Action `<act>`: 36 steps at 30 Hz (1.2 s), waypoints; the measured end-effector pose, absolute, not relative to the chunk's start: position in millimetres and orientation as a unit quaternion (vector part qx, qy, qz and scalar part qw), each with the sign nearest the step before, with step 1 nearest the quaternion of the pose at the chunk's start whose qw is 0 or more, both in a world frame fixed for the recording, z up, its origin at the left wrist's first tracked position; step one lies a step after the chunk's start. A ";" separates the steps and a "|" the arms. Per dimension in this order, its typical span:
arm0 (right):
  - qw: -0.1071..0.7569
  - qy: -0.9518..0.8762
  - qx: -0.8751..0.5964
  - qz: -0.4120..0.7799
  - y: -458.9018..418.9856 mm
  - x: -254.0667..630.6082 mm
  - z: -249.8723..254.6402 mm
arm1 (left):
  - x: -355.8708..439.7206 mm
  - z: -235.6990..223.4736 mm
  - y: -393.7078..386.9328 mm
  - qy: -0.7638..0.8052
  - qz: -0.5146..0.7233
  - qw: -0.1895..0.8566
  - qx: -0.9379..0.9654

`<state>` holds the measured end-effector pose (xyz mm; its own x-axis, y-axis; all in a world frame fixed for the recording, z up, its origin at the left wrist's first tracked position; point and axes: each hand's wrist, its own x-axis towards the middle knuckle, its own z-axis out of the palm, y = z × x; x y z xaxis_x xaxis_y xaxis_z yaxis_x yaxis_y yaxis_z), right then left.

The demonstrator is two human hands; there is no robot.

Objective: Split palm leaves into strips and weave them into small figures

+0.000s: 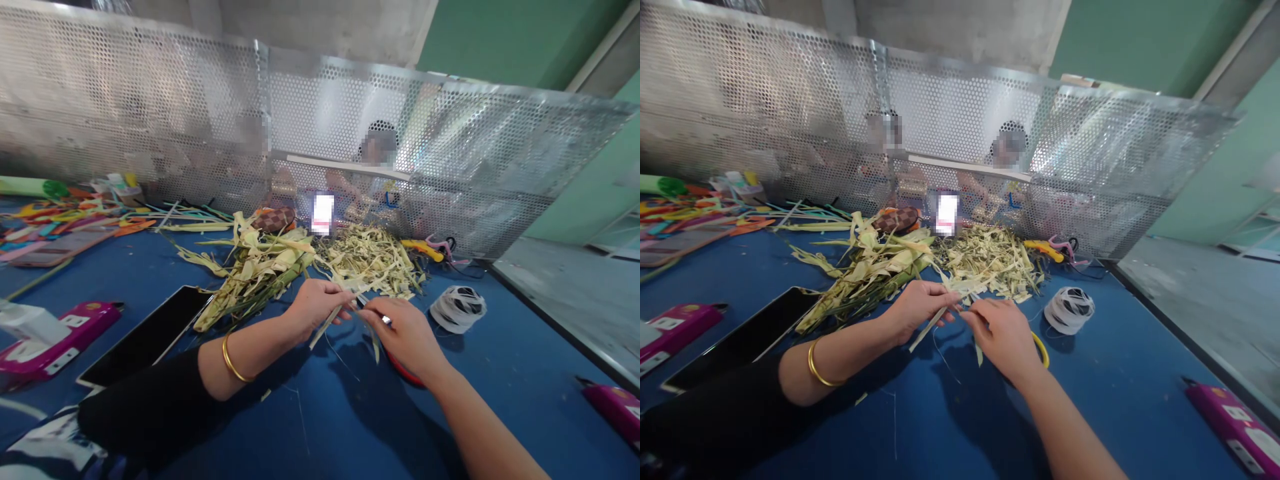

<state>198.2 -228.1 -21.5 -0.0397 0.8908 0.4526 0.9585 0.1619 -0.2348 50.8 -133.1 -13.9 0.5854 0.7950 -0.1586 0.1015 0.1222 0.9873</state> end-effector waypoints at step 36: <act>0.261 -0.746 -0.525 -0.317 -228.2 167.1 -43.5 | 59.3 -16.5 -151.3 0.353 0.302 0.804 0.371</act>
